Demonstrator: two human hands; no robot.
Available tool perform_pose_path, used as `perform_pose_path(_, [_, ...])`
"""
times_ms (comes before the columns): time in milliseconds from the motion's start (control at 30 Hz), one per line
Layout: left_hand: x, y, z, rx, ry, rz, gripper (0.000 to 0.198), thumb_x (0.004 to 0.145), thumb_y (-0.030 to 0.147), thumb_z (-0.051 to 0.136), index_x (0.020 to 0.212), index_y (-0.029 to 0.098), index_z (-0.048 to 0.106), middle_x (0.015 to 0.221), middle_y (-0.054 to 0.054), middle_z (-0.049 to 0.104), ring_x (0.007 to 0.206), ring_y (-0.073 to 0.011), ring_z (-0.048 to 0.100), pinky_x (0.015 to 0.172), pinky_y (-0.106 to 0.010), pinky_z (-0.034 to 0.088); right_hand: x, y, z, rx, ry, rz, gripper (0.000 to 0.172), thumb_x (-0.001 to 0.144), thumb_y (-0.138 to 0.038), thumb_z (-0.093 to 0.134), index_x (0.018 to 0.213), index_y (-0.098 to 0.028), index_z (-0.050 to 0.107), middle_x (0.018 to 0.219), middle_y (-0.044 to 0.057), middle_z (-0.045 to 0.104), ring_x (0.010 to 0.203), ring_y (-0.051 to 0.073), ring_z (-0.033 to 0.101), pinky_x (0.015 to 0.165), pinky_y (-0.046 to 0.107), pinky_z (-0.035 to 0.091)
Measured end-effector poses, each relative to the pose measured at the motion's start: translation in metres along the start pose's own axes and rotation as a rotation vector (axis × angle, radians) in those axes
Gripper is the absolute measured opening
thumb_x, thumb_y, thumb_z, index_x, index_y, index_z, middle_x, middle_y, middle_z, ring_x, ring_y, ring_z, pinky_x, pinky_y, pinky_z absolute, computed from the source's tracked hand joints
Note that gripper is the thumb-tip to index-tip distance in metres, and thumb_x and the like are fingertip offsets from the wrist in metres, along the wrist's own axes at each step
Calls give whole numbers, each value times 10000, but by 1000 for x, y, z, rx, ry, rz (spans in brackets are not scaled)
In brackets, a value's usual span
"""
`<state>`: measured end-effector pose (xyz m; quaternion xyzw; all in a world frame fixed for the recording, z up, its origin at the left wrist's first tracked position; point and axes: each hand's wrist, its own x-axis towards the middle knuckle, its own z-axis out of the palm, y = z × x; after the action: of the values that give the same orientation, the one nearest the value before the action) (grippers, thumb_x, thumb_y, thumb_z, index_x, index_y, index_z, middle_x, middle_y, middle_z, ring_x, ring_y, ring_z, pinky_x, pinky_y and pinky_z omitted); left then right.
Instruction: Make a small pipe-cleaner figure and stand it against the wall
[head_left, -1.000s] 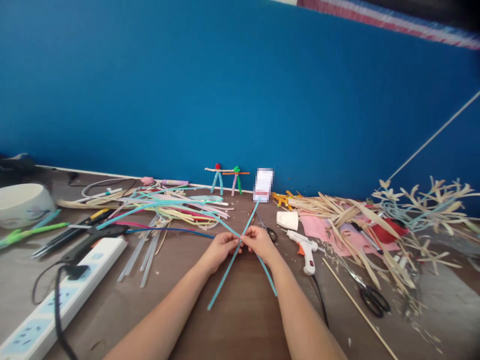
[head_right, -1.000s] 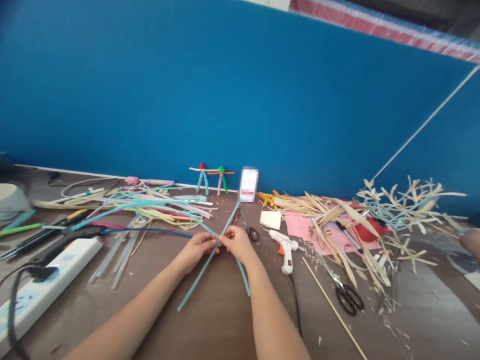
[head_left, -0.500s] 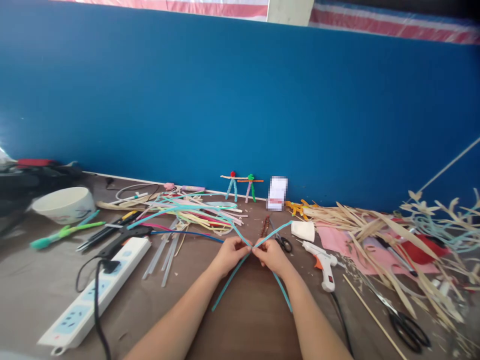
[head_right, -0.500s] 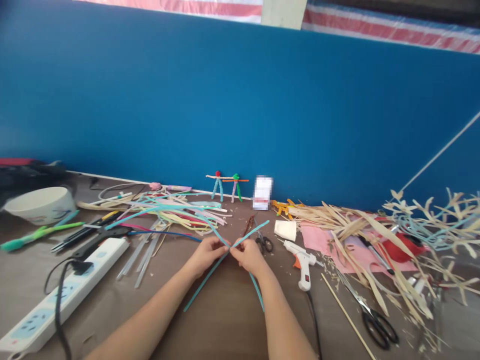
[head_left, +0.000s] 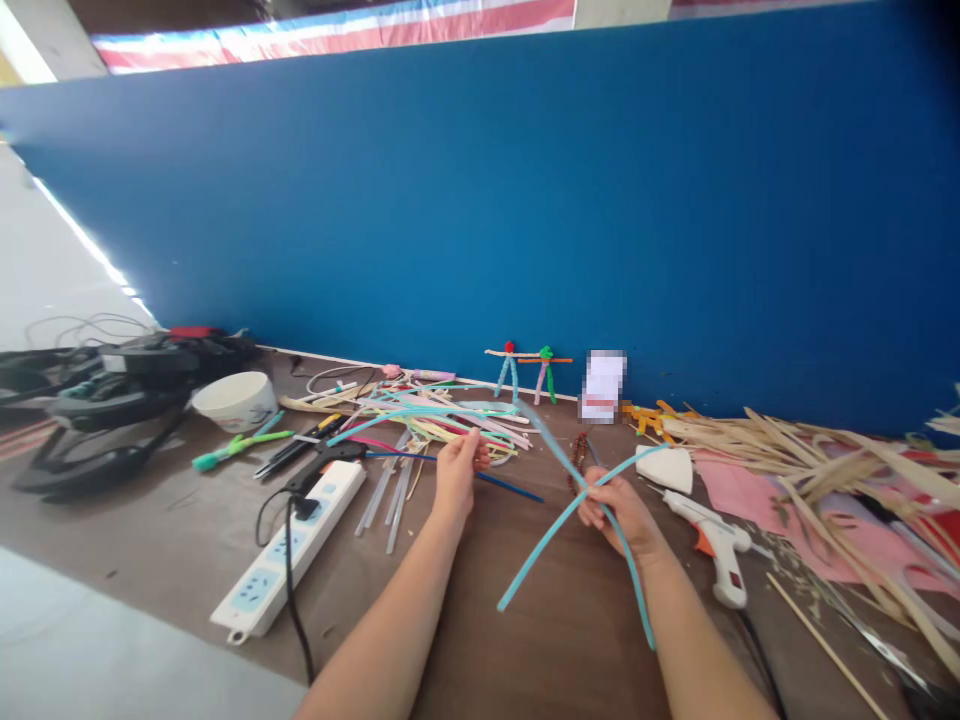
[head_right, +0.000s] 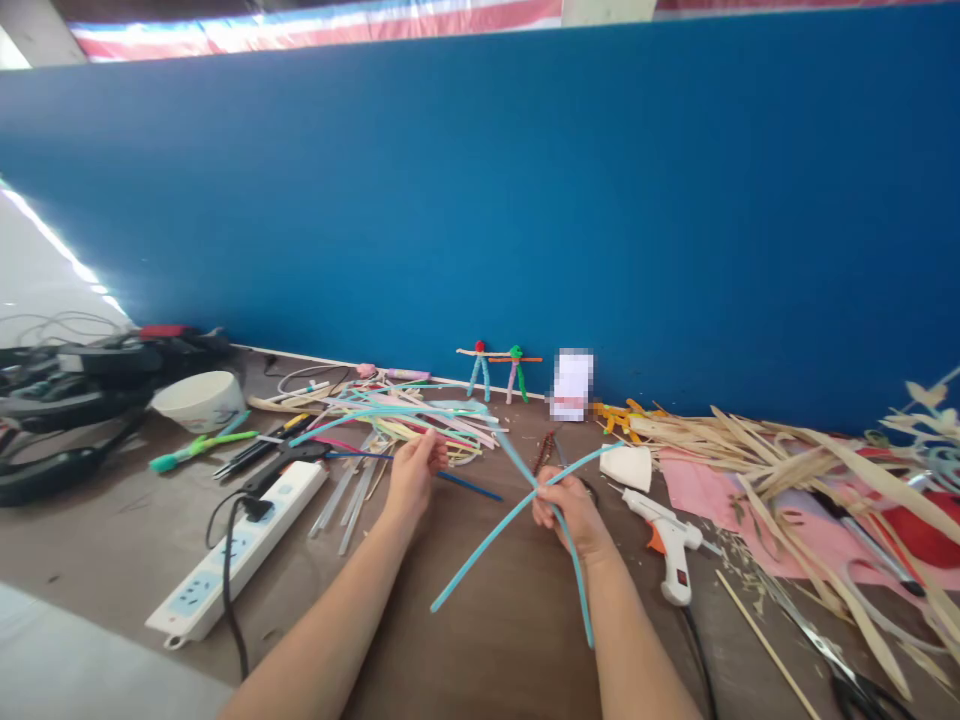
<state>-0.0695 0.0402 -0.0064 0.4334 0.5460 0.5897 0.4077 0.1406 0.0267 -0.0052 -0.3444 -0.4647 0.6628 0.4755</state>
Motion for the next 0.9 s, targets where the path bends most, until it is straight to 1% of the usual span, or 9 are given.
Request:
perform_pose_path(100, [-13, 6, 3, 511, -252, 302, 339, 689, 234, 504, 1011, 154, 572, 925, -89, 612, 859, -200, 553, 766, -313, 428, 0, -2, -4, 102, 69, -63, 173, 597, -254, 561, 568, -197, 401, 380, -99, 341, 316, 58, 316, 411, 223, 308])
perform_pose_path(167, [-16, 14, 3, 876, -468, 505, 643, 609, 115, 537, 1228, 230, 408, 1207, -84, 482, 1116, -244, 406, 931, -362, 311, 1, -2, -6, 131, 70, -75, 178, 608, -254, 555, 563, -196, 393, 383, -96, 338, 322, 58, 319, 414, 222, 308])
perform_pose_path(267, [2, 23, -4, 1397, -560, 495, 948, 474, 65, 620, 1328, 200, 231, 1384, -161, 220, 1244, -384, 151, 964, -552, 100, 2, -2, -7, 157, 52, -82, 176, 617, -258, 548, 559, -192, 396, 380, -94, 344, 325, 56, 318, 417, 220, 306])
perform_pose_path(333, [28, 26, -14, 1619, -539, 464, 959, 460, 52, 629, 1327, 167, 236, 1380, -213, 190, 1249, -415, 90, 940, -592, 40, 3, -2, -6, 158, 49, -81, 173, 613, -258, 550, 561, -192, 397, 375, -95, 347, 322, 55, 314, 411, 215, 301])
perform_pose_path(433, [66, 26, -30, 1675, -533, 508, 845, 503, 46, 587, 1293, 177, 318, 1335, -218, 300, 1224, -388, 226, 944, -554, 117, 2, -1, -2, 158, 40, -78, 167, 608, -248, 555, 569, -194, 401, 368, -99, 351, 315, 55, 315, 396, 207, 296])
perform_pose_path(567, [96, 37, -44, 1596, -558, 412, 544, 557, 62, 541, 1096, 136, 544, 1007, -166, 612, 962, -287, 537, 879, -385, 325, 3, 3, -2, 181, -2, -93, 158, 621, -220, 547, 553, -189, 408, 357, -95, 358, 307, 56, 320, 381, 201, 296])
perform_pose_path(667, [110, 60, -54, 1572, -508, 375, 330, 623, 145, 524, 938, 138, 624, 957, -120, 638, 881, -232, 572, 772, -260, 396, 5, 5, -5, 169, 12, -93, 171, 616, -229, 555, 547, -189, 404, 351, -97, 352, 302, 56, 318, 375, 200, 296])
perform_pose_path(767, [125, 92, -70, 1581, -385, 302, 388, 699, 262, 463, 1048, 123, 563, 886, -98, 654, 772, -216, 595, 638, -236, 421, 8, 7, -8, 171, 8, -90, 177, 618, -229, 560, 549, -188, 403, 352, -96, 359, 302, 57, 327, 372, 198, 297])
perform_pose_path(900, [138, 126, -84, 1626, -349, 243, 356, 670, 265, 488, 994, 157, 588, 830, -52, 661, 758, -190, 599, 604, -199, 407, 13, 9, -12, 211, -35, -94, 139, 629, -182, 550, 564, -181, 426, 352, -93, 373, 300, 56, 342, 372, 196, 303])
